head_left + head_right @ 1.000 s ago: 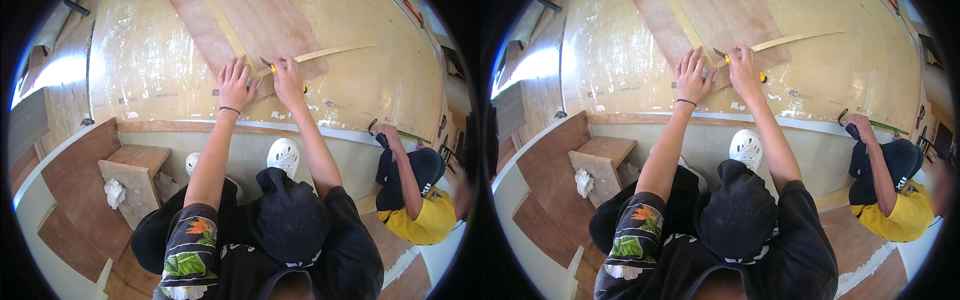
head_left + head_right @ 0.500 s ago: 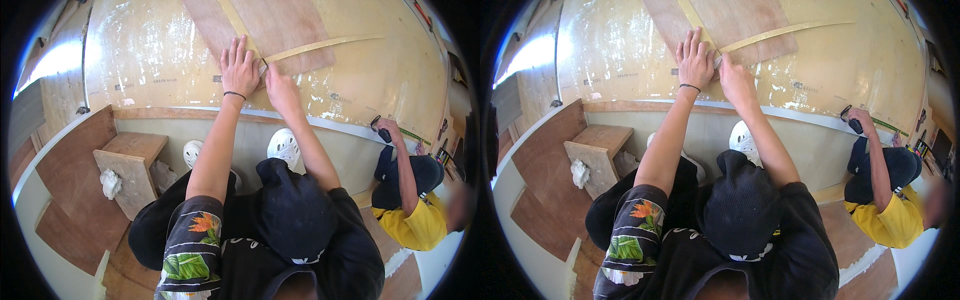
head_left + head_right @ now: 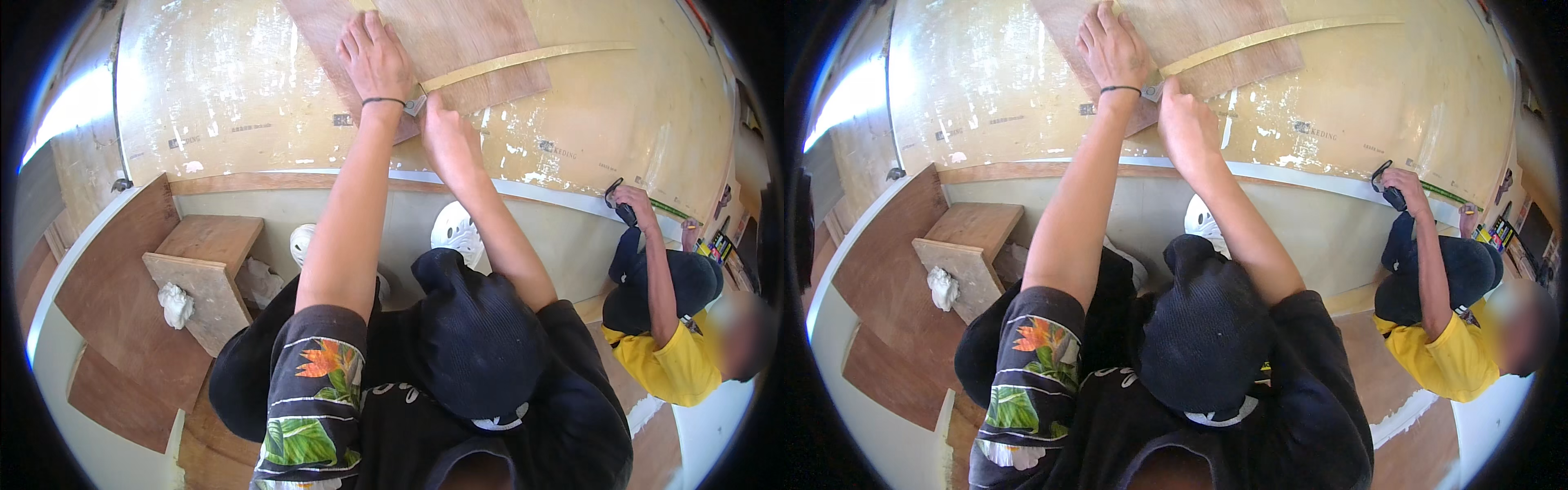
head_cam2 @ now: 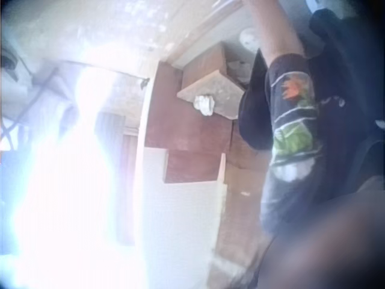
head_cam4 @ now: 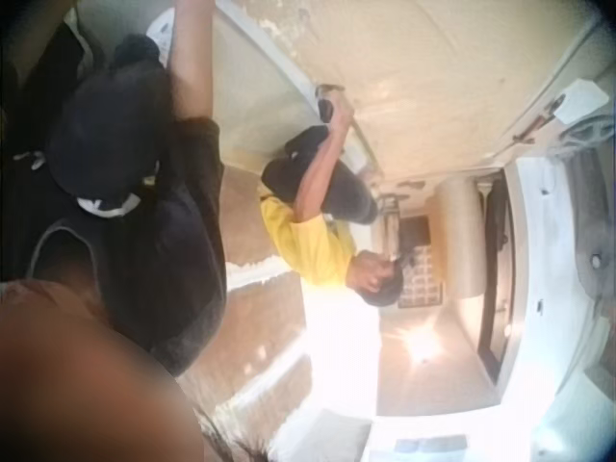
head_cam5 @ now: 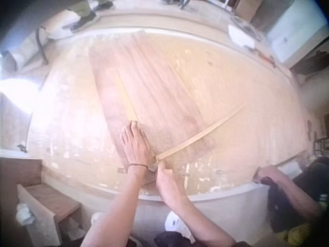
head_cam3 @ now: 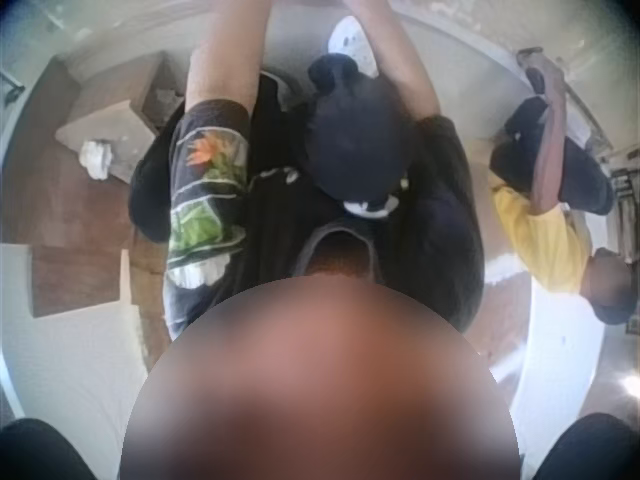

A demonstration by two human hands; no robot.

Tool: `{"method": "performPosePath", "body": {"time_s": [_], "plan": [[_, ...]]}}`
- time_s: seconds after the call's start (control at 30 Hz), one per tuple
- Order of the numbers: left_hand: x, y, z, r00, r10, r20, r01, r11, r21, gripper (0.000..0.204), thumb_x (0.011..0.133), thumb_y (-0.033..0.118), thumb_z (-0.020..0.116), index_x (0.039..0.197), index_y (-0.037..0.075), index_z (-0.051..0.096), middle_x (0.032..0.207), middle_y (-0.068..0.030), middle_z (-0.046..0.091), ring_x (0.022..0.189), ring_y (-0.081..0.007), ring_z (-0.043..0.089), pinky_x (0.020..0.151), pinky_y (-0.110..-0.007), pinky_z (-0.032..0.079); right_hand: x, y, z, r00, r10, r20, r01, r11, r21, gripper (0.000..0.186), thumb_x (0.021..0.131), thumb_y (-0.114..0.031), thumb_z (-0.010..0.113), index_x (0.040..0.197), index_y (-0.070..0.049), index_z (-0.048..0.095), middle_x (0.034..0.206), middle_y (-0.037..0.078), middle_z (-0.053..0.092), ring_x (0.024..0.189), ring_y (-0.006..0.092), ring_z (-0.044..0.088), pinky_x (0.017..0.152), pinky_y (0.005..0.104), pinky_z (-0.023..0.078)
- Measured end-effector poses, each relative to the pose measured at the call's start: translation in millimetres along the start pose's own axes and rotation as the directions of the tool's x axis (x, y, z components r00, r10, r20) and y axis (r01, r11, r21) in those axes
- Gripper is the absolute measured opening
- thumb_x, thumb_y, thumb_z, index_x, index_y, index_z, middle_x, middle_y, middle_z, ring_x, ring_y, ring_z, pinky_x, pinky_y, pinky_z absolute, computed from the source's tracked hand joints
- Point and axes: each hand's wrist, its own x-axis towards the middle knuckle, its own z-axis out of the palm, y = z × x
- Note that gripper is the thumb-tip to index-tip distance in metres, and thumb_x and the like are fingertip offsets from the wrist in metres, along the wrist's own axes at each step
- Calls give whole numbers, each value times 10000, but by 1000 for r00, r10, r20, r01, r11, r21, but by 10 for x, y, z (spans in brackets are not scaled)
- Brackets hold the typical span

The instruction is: The person kneels on the floor and uses a utility knife to cut a thin wooden strip along a larger plywood sheet. They repeatedly measure, align, and cut the strip, then place it on the sheet. Another person works nearby on the same floor area.

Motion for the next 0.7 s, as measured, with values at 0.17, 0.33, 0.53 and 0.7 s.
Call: {"method": "performPosePath", "body": {"time_s": [0.17, 0.33, 0.53, 0.7], "plan": [[-18, 31, 124, 998, -56, 4, 54, 980, 192, 453, 1010, 226, 458, 1418, 31, 435, 1509, -157, 431, 1442, -354, 333, 1155, -541, 240, 20, 18, 29, 998, 16, 57, -17, 1000, 18, 237, 907, -50, 490, 1126, 35, 460, 767, 307, 669, 756, 472, 689, 661, 555, 544], [-65, 65, 93, 972, -181, 148, 145, 963, 228, 506, 1016, 219, 439, 1498, 73, 386, 1625, -108, 292, 1521, -322, 203, 1196, -551, 170, 71, 43, 4, 987, 50, 150, -54, 998, 22, 290, 941, -122, 500, 1179, 25, 422, 743, 301, 658, 724, 500, 664, 643, 580, 518], [-18, 80, 70, 953, -234, 192, 177, 946, 272, 549, 978, 153, 452, 1524, 165, 393, 1630, -110, 275, 1508, -330, 225, 1173, -573, 192, 64, 89, -18, 978, 95, 184, -114, 989, 90, 226, 972, -169, 491, 1137, -22, 441, 743, 280, 666, 715, 491, 664, 637, 574, 518], [-19, 123, 72, 961, -214, 177, 156, 944, 291, 651, 892, 96, 511, 1524, 208, 402, 1615, -145, 290, 1487, -375, 247, 1157, -598, 197, 75, 106, -10, 976, 103, 192, -127, 985, 118, 213, 976, -187, 496, 1128, -45, 449, 730, 278, 664, 715, 482, 668, 637, 574, 522]]}}
